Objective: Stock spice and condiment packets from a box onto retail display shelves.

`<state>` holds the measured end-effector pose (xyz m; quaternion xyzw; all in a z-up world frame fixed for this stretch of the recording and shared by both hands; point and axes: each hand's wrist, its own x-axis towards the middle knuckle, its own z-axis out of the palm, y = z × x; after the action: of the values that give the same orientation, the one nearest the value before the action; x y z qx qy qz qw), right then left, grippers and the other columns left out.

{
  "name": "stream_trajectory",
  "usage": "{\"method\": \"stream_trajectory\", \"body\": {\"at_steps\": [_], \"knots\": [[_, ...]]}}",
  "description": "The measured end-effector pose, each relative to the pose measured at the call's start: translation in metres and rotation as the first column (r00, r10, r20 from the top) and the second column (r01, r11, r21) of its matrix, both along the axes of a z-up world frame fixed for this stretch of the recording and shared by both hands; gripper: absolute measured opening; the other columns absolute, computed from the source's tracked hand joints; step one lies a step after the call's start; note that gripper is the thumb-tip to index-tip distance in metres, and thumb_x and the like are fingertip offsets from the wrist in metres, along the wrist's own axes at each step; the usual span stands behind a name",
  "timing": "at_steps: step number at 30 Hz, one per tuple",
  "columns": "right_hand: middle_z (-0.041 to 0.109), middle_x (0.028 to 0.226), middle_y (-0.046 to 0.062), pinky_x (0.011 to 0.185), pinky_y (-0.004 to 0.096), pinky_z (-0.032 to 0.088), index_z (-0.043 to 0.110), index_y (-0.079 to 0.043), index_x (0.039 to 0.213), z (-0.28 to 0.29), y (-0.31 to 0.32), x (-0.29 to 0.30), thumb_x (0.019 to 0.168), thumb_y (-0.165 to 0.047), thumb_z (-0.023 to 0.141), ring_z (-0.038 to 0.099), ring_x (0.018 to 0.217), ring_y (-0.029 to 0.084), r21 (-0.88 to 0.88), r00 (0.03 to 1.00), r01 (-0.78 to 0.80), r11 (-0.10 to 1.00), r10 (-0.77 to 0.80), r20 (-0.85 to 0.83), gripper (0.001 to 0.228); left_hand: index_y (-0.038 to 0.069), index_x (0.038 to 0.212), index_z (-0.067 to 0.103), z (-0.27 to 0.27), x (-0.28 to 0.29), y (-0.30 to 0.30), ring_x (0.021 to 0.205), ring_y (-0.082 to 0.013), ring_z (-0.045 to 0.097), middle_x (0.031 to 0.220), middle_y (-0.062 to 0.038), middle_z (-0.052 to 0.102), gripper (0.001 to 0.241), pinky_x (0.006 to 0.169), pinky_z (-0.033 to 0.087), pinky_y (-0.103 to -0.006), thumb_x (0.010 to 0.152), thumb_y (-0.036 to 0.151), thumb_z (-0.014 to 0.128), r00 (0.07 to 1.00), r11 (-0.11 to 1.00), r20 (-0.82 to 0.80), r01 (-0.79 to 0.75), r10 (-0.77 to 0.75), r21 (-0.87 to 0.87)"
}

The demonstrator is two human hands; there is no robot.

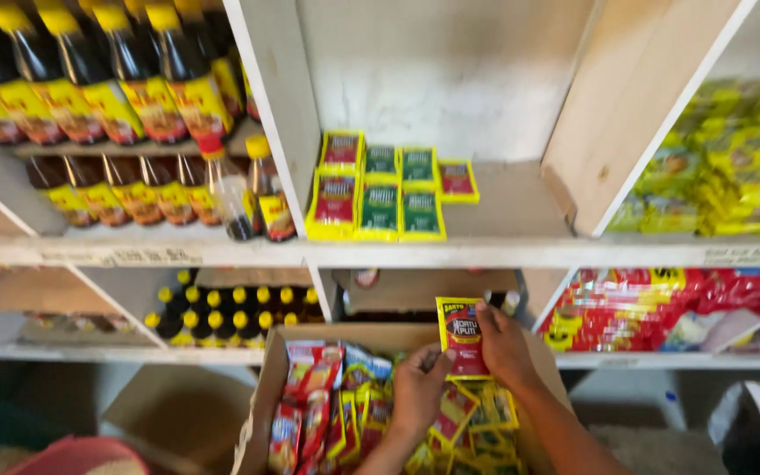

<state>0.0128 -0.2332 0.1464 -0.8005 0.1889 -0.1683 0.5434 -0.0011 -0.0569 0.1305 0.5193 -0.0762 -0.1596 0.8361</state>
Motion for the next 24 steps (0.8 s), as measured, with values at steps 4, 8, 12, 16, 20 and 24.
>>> {"method": "stream_trajectory", "body": {"at_steps": [4,8,12,16,20,24], "knots": [[0.078,0.096,0.017,0.084,0.037,0.054,0.073,-0.002,0.111,0.072,-0.011,0.009,0.102,-0.051,0.049,0.075,0.092,0.027,-0.081,0.995,0.034,0.996,-0.042,-0.095,0.056,0.000,0.110,0.075,0.067,0.008,-0.015,0.060,-0.0102,0.067,0.085,-0.007,0.077,0.021,0.051,0.057,-0.0276,0.098,0.015,0.066,0.999,0.999,0.033,-0.024,0.022,0.036],[0.078,0.091,0.016,0.080,0.036,0.054,0.071,0.000,0.112,0.113,-0.031,0.036,0.101,-0.047,0.050,0.071,0.085,0.022,-0.055,0.993,-0.046,0.997,0.051,0.104,0.052,-0.003,0.112,0.071,0.095,0.037,-0.037,0.054,-0.0118,0.063,0.080,-0.006,0.072,0.024,0.042,0.055,-0.0293,0.100,0.017,0.065,0.997,0.999,0.061,-0.038,0.038,0.010],[0.079,0.090,0.015,0.078,0.035,0.054,0.072,0.002,0.111,0.152,-0.048,0.069,0.103,-0.044,0.050,0.067,0.081,0.018,-0.019,0.985,-0.067,0.998,0.069,0.156,0.051,0.001,0.124,0.065,0.137,0.065,-0.059,0.056,-0.0136,0.067,0.083,-0.007,0.072,0.030,0.047,0.058,-0.0312,0.101,0.018,0.057,1.000,0.996,-0.005,-0.012,0.012,-0.094],[0.079,0.095,0.013,0.078,0.035,0.055,0.073,0.003,0.112,0.158,-0.073,0.120,0.103,-0.042,0.054,0.068,0.082,0.017,0.166,0.971,-0.133,0.977,0.094,0.220,0.049,-0.004,0.131,0.064,0.126,0.112,-0.089,0.063,-0.0133,0.065,0.091,-0.009,0.069,0.034,0.052,0.059,-0.0306,0.105,0.016,0.056,0.987,0.996,0.147,-0.048,0.058,-0.073],[0.078,0.101,0.015,0.079,0.036,0.055,0.071,0.001,0.120,0.173,-0.085,0.156,0.103,-0.041,0.054,0.069,0.084,0.020,0.145,0.996,-0.021,0.989,0.008,0.090,0.049,0.003,0.137,0.051,0.118,0.146,-0.119,0.078,-0.0184,0.065,0.111,-0.011,0.066,0.037,0.065,0.064,-0.0361,0.101,0.007,0.050,0.986,0.961,0.066,-0.131,0.151,-0.242],[0.076,0.109,0.019,0.080,0.040,0.056,0.068,0.003,0.127,0.154,-0.106,0.204,0.104,-0.039,0.057,0.070,0.087,0.023,0.300,0.998,-0.008,0.954,-0.009,0.055,0.050,0.003,0.137,0.050,0.087,0.175,-0.149,0.091,-0.0197,0.066,0.114,-0.016,0.063,0.034,0.080,0.061,-0.0379,0.103,0.005,0.050,0.970,0.883,0.024,-0.211,0.244,-0.420]]}}
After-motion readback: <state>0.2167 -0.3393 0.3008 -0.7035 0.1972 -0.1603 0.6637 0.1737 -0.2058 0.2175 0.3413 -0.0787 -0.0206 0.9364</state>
